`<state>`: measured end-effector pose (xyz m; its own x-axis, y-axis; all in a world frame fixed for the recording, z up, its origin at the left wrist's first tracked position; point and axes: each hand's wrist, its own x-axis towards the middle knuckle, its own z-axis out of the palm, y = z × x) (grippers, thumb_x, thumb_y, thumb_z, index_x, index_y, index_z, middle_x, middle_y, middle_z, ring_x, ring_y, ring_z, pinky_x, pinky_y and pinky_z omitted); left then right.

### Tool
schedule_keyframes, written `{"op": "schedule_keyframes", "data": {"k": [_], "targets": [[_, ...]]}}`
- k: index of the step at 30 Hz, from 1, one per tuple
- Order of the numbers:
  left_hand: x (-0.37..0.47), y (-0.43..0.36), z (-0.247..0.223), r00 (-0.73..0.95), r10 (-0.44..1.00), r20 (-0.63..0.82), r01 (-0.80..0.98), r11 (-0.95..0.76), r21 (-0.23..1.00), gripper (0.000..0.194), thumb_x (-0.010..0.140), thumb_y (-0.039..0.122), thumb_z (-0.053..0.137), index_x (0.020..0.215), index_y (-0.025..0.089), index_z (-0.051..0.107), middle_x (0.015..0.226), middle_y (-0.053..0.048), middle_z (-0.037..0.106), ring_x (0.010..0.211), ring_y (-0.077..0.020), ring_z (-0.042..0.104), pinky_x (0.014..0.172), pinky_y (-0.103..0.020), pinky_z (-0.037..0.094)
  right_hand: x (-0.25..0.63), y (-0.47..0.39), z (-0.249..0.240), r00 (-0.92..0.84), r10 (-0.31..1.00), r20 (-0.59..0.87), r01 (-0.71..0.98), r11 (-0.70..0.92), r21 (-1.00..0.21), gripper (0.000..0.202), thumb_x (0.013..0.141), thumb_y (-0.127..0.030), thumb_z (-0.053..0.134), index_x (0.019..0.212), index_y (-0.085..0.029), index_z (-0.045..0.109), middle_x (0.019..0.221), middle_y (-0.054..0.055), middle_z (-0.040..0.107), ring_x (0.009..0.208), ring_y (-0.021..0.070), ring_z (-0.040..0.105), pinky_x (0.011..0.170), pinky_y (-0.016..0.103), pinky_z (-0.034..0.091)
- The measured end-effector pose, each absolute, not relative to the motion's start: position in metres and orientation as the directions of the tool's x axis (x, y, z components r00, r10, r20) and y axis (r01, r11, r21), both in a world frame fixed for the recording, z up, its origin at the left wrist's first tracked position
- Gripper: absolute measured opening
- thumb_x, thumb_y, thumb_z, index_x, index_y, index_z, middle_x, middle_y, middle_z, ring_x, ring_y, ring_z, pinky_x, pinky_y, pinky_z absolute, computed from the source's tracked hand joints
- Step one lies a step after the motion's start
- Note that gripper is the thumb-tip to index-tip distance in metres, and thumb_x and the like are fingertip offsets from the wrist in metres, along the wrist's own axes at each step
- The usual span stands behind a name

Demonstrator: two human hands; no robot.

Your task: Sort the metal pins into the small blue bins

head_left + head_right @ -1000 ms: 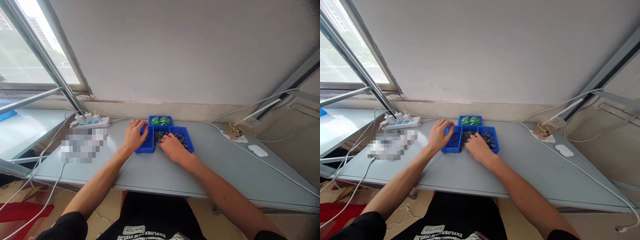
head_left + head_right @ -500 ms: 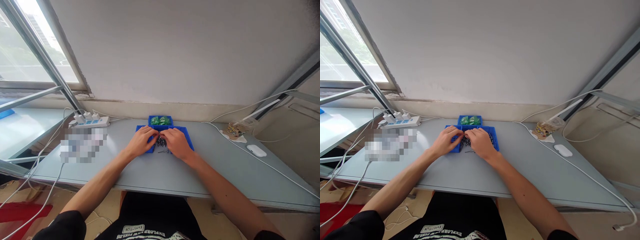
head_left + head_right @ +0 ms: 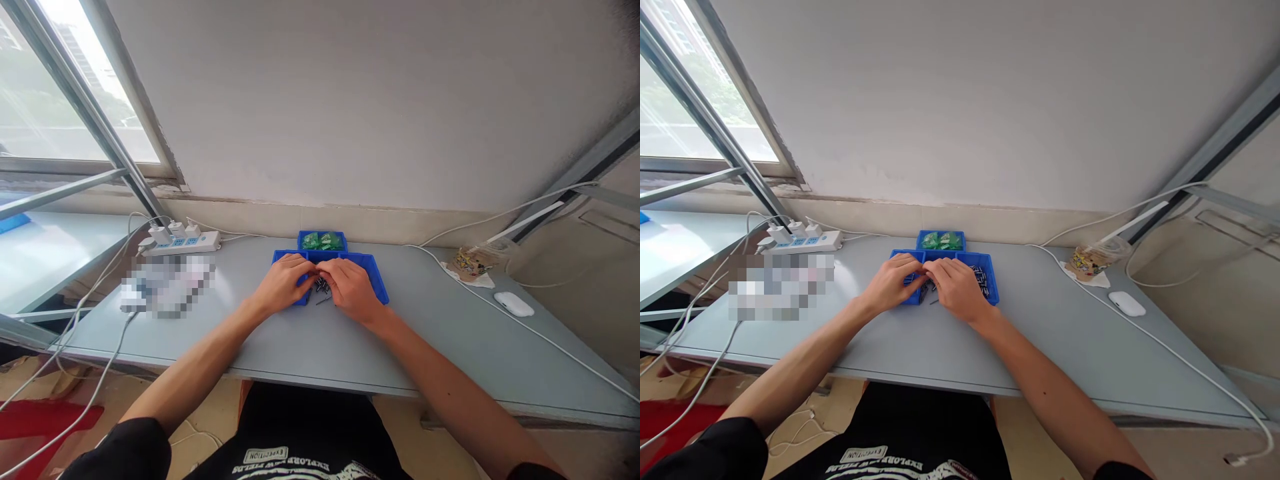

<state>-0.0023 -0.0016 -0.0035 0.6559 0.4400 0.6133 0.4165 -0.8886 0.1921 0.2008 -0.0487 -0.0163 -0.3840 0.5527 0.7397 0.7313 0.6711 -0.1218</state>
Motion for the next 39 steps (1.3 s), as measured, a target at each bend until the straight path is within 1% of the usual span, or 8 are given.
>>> {"op": "schedule_keyframes", "data": {"k": [2,6,13,18,21,27,34,39], "targets": [[-0.0024,-0.0012,-0.0041,0.638,0.438,0.633,0.403,-0.891,0.211,0.015,0.103,0.030,0.057,0.097,0.022,0.068,0.093,-0.004,0.074,0.091,-0.0201,0.068,0.090,-0.037,0.052,0.2020,-0.0480,-0.0162,-0.371,0.566,0.736,0.748,0.652,-0.125,0.029,0.109,-0.020,0.035,0.115,-0.020,0.064,0.100,0.008,0.074,0.090,0.0210,0.065,0.081,0.035,0.046],[-0.0024,-0.0012,-0.0043,0.595,0.436,0.675,0.400,-0.889,0.221,0.015,0.103,0.031,0.059,0.096,0.022,0.068,0.092,-0.003,0.075,0.091,-0.0193,0.069,0.090,-0.036,0.053,0.2058,-0.0455,-0.0150,-0.401,0.593,0.698,0.753,0.648,-0.117,0.028,0.109,-0.023,0.039,0.110,-0.019,0.066,0.104,0.009,0.073,0.095,0.0222,0.065,0.086,0.036,0.047],[-0.0026,0.0011,-0.0053,0.539,0.431,0.724,0.397,-0.888,0.233,0.019,0.104,0.034,0.059,0.095,0.023,0.071,0.090,-0.002,0.076,0.087,-0.0175,0.069,0.089,-0.034,0.052,0.2053,-0.0458,-0.0108,-0.408,0.613,0.677,0.774,0.625,-0.099,0.027,0.109,-0.022,0.041,0.114,-0.019,0.067,0.109,0.010,0.074,0.097,0.0229,0.065,0.087,0.037,0.048],[-0.0019,-0.0006,-0.0034,0.527,0.446,0.723,0.415,-0.878,0.239,0.021,0.105,0.033,0.057,0.095,0.024,0.073,0.091,-0.002,0.077,0.088,-0.0175,0.070,0.089,-0.035,0.052,0.2060,-0.0446,-0.0118,-0.370,0.618,0.694,0.791,0.602,-0.114,0.023,0.109,-0.025,0.044,0.106,-0.020,0.066,0.105,0.009,0.073,0.098,0.0224,0.066,0.085,0.035,0.048],[-0.0019,-0.0007,-0.0027,0.512,0.431,0.743,0.428,-0.878,0.215,0.019,0.104,0.032,0.059,0.094,0.023,0.073,0.091,-0.001,0.078,0.086,-0.0173,0.069,0.086,-0.034,0.050,0.2069,-0.0441,-0.0128,-0.348,0.603,0.718,0.784,0.607,-0.130,0.022,0.109,-0.024,0.044,0.103,-0.020,0.065,0.100,0.008,0.073,0.094,0.0212,0.066,0.084,0.035,0.048],[-0.0020,-0.0013,-0.0008,0.492,0.448,0.746,0.468,-0.859,0.208,0.018,0.103,0.034,0.061,0.095,0.023,0.072,0.091,0.000,0.078,0.084,-0.0169,0.069,0.087,-0.034,0.049,0.2063,-0.0435,-0.0120,-0.316,0.538,0.781,0.777,0.619,-0.113,0.021,0.108,-0.024,0.046,0.097,-0.021,0.063,0.093,0.006,0.073,0.085,0.0193,0.065,0.077,0.033,0.048],[-0.0024,-0.0025,0.0024,0.474,0.455,0.754,0.487,-0.849,0.206,0.020,0.104,0.035,0.060,0.094,0.022,0.072,0.086,0.000,0.076,0.078,-0.0162,0.066,0.084,-0.033,0.048,0.2086,-0.0420,-0.0122,-0.269,0.513,0.815,0.778,0.615,-0.130,0.020,0.107,-0.024,0.049,0.095,-0.022,0.064,0.090,0.005,0.072,0.083,0.0186,0.066,0.077,0.032,0.050],[-0.0023,-0.0029,0.0030,0.475,0.463,0.749,0.489,-0.846,0.213,0.019,0.104,0.034,0.061,0.094,0.022,0.072,0.087,0.000,0.076,0.078,-0.0161,0.066,0.085,-0.033,0.048,0.2088,-0.0413,-0.0129,-0.247,0.475,0.844,0.784,0.611,-0.114,0.018,0.106,-0.023,0.052,0.091,-0.022,0.062,0.087,0.004,0.071,0.081,0.0179,0.066,0.075,0.031,0.050]]}}
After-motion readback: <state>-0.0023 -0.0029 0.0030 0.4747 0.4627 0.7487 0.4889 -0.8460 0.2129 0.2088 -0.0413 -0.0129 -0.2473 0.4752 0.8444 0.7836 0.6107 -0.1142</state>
